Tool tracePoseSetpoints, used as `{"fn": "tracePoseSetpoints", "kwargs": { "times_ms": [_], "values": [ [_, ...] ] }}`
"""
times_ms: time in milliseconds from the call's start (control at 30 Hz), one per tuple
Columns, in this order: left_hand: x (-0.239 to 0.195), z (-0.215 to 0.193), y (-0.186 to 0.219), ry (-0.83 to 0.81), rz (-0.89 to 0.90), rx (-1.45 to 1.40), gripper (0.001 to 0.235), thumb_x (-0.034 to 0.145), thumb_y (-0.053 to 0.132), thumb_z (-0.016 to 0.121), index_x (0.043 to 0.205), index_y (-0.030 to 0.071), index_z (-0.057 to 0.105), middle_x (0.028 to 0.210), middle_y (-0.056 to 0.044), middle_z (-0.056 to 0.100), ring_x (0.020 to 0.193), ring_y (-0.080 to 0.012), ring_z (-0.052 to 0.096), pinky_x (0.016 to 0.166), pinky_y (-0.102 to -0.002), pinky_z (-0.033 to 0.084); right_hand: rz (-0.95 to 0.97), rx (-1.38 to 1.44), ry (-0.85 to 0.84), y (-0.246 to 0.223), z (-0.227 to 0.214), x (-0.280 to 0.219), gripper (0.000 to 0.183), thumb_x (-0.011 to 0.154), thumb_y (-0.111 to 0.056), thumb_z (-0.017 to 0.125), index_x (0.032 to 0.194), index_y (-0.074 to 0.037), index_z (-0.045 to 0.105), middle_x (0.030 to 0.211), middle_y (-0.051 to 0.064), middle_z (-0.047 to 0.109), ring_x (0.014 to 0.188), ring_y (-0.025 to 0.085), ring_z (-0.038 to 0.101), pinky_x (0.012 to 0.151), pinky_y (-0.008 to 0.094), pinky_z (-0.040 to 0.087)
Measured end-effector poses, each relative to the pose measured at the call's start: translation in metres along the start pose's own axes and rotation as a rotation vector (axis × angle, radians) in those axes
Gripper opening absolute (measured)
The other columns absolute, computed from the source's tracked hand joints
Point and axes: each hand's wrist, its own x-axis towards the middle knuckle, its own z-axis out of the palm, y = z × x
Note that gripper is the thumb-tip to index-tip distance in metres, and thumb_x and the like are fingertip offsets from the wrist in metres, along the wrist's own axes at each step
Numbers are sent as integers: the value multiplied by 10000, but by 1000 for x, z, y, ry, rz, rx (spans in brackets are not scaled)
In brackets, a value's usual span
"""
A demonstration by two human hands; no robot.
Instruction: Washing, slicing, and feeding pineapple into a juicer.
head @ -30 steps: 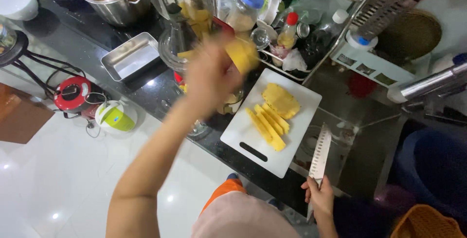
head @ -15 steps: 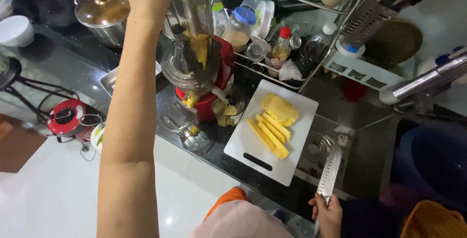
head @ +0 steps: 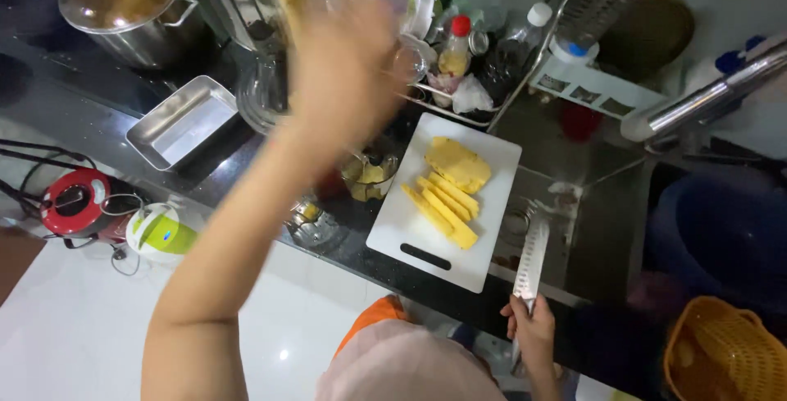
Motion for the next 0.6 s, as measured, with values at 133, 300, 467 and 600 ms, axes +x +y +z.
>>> {"fn": "tracePoseSetpoints", "kwargs": {
  "times_ms": [133,300,467,600],
  "values": [
    [-135,114,74,-306,312,-346,234,826,159,590,1017,78,701,917,-103,677,875,-277,669,749,-401,535,26,1,-1,-9,13,5,169,979,-143,612,1017,21,616,705,114,662,443,125,499,383,310,416],
    [-253,195,116,-724,558,-258,182,795,181,618,944,124,706,947,-21,694,956,-220,655,764,-348,520,-12,15,-13,-11,16,3,170,978,-151,622,1001,15,600,700,103,656,442,116,506,379,298,414],
    [-272,204,113,-632,556,-260,226,795,193,626,992,90,670,930,-37,688,889,-225,654,742,-347,521,8,10,9,13,11,12,182,980,-159,627,966,21,600,690,119,660,430,134,495,376,311,409],
    [-263,190,102,-684,460,-423,191,830,167,639,985,60,614,830,-81,653,784,-270,666,715,-395,538,60,9,36,10,12,9,206,989,-169,626,958,34,605,695,134,664,431,146,497,380,324,408]
  ]
}}
